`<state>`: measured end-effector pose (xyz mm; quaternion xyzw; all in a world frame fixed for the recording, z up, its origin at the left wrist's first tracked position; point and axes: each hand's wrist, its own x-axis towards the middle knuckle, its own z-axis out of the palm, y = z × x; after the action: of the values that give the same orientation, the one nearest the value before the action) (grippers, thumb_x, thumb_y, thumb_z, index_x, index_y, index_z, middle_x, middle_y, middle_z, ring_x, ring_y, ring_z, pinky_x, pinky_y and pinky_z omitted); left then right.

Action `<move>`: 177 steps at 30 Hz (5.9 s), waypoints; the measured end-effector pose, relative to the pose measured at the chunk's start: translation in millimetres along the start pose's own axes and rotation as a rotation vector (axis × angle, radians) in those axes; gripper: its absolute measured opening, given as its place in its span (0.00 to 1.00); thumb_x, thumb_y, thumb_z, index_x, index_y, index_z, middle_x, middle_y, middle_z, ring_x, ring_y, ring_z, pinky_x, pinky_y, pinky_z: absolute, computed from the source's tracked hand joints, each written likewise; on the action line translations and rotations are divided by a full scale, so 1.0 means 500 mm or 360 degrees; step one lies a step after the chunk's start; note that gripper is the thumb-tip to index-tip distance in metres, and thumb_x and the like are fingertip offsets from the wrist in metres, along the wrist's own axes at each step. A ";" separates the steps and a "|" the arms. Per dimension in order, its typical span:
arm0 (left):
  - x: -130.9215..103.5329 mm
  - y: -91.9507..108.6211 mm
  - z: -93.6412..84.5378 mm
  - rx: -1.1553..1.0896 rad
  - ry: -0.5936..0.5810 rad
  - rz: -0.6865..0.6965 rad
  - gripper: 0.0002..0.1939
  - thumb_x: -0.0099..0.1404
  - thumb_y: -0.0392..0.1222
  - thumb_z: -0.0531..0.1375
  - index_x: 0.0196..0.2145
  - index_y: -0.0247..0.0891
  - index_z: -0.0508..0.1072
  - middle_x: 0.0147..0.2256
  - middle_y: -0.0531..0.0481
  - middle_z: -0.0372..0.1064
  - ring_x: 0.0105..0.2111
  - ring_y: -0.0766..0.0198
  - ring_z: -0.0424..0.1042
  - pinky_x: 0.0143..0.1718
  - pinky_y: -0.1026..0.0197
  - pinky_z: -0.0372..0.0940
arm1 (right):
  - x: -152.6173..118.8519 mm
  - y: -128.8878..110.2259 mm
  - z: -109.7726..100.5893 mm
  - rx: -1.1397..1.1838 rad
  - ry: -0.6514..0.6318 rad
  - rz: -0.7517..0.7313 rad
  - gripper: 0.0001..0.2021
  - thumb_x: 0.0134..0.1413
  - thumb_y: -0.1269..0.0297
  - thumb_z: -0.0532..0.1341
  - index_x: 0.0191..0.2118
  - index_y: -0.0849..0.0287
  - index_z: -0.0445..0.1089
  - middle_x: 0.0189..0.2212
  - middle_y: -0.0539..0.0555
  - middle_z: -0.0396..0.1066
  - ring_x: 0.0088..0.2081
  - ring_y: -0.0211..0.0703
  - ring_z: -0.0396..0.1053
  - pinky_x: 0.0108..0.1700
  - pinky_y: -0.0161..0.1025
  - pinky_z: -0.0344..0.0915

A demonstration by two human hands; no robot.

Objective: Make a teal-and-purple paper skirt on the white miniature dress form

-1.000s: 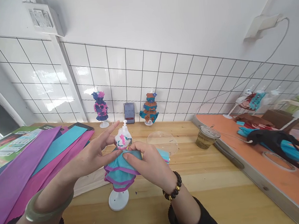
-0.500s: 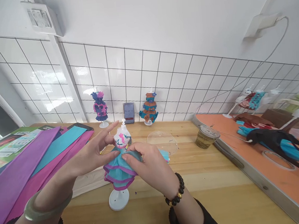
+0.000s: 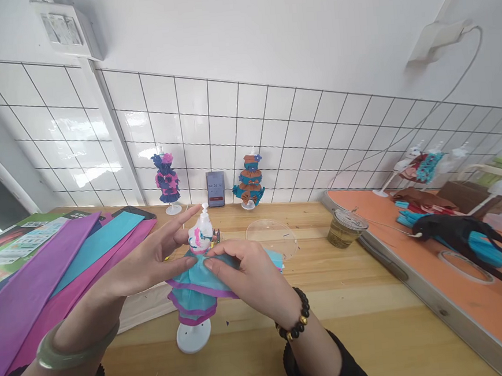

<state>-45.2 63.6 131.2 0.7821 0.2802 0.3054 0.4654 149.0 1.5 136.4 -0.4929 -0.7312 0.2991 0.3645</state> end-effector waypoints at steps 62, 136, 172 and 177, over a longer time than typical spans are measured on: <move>0.024 -0.031 0.001 0.0096 0.0278 -0.0010 0.34 0.61 0.49 0.56 0.62 0.47 0.48 0.33 0.52 0.64 0.37 0.62 0.65 0.32 0.63 0.63 | 0.011 0.015 0.054 -0.1180 0.0493 -0.0973 0.07 0.53 0.74 0.55 0.35 0.62 0.69 0.33 0.57 0.67 0.36 0.45 0.58 0.38 0.43 0.59; 0.006 -0.014 0.020 0.0352 0.0215 0.0257 0.39 0.62 0.38 0.56 0.64 0.50 0.38 0.46 0.49 0.68 0.46 0.61 0.67 0.50 0.55 0.61 | 0.017 0.032 0.043 0.0199 0.0423 0.0124 0.07 0.53 0.61 0.58 0.31 0.58 0.68 0.26 0.50 0.67 0.25 0.37 0.64 0.21 0.32 0.61; 0.021 -0.019 0.025 -0.0154 0.0149 0.0160 0.34 0.59 0.32 0.58 0.60 0.47 0.51 0.37 0.51 0.62 0.40 0.63 0.63 0.46 0.55 0.61 | 0.006 0.012 0.004 0.0266 0.0076 -0.0057 0.06 0.52 0.65 0.59 0.31 0.59 0.72 0.29 0.52 0.72 0.29 0.37 0.66 0.29 0.35 0.65; 0.021 -0.019 0.025 -0.0162 0.0121 0.0192 0.34 0.59 0.34 0.58 0.60 0.46 0.50 0.40 0.50 0.64 0.40 0.63 0.64 0.47 0.56 0.60 | 0.009 0.014 0.006 0.0178 0.0213 -0.0062 0.06 0.51 0.65 0.60 0.29 0.59 0.72 0.27 0.51 0.71 0.29 0.39 0.67 0.29 0.36 0.66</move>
<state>-30.5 68.1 120.2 0.7607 0.2343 0.3761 0.4743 149.0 7.8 130.3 -0.4765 -0.6968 0.2988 0.4452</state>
